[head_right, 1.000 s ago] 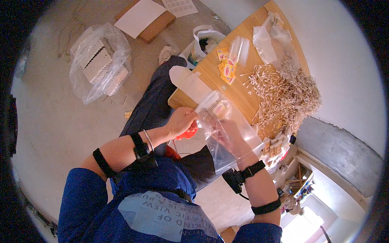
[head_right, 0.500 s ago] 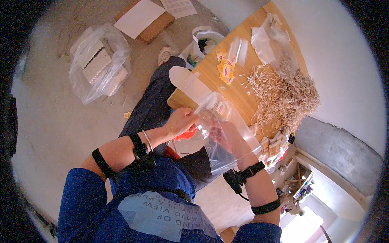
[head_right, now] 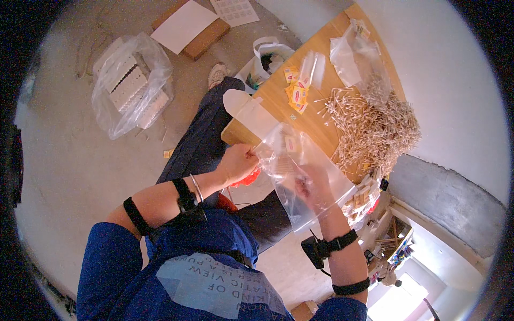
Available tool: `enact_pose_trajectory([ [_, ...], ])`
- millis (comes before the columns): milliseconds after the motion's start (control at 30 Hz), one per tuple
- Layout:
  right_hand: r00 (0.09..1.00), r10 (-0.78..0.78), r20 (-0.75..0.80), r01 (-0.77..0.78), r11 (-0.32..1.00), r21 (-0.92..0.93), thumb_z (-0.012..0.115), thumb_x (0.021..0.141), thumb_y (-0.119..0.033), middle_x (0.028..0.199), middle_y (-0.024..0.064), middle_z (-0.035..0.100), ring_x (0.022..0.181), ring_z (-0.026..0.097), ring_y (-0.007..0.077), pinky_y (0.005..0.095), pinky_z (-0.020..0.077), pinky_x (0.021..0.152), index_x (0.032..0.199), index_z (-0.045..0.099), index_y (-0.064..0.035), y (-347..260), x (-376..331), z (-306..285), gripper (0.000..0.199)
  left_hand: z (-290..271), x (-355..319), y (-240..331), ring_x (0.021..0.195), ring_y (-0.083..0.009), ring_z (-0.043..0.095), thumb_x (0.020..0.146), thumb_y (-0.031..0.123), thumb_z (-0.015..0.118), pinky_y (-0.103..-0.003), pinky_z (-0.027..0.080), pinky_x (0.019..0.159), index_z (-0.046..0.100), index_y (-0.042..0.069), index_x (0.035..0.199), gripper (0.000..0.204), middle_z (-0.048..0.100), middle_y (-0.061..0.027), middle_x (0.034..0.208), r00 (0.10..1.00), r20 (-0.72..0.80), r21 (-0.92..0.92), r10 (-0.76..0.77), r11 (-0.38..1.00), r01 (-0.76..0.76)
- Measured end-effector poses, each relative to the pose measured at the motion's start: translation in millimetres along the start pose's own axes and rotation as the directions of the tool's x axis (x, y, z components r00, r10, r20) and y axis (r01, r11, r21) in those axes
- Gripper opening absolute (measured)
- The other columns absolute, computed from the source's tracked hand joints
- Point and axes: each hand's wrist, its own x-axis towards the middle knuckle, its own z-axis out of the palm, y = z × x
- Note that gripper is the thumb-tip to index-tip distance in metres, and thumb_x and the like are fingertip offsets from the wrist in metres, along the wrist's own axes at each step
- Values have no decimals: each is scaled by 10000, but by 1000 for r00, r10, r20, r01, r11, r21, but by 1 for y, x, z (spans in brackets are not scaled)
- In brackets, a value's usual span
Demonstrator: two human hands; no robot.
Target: The person repeatedly picks up small plastic bags and bundles of cotton swabs from a wooden table. They place the swabs into the bags and set the filled packages aside. The task involves repetitive manual handling of small items in a workspace with scattered materials.
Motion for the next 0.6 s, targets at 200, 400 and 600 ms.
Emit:
enact_pose_trajectory([
  [200,972,-31,-235,-67,916,-396,670,812,-171,609,-30,480,444,441,62,217,319,370,879,559,-85,-29,-59,15,156,8,3,-6,554,-219,642,787,152,540,-347,495,464,625,-4,775,178,654,-131,657,1000,-15,-24,-8,1000,7],
  [400,978,-106,-179,15,894,-447,635,801,-154,693,-50,499,549,460,38,187,335,436,986,565,-68,-70,-140,-32,216,1,-4,4,589,-207,651,796,153,537,-345,514,529,627,-13,791,189,661,-125,670,999,19,-42,-46,998,47],
  [600,855,-310,-416,295,950,-102,606,805,-230,734,-16,540,558,455,52,191,345,447,1016,562,-53,-30,-109,-136,279,4,0,-4,576,-183,635,810,114,537,-307,516,534,606,-49,803,177,642,-122,655,997,43,-110,-57,992,62],
])
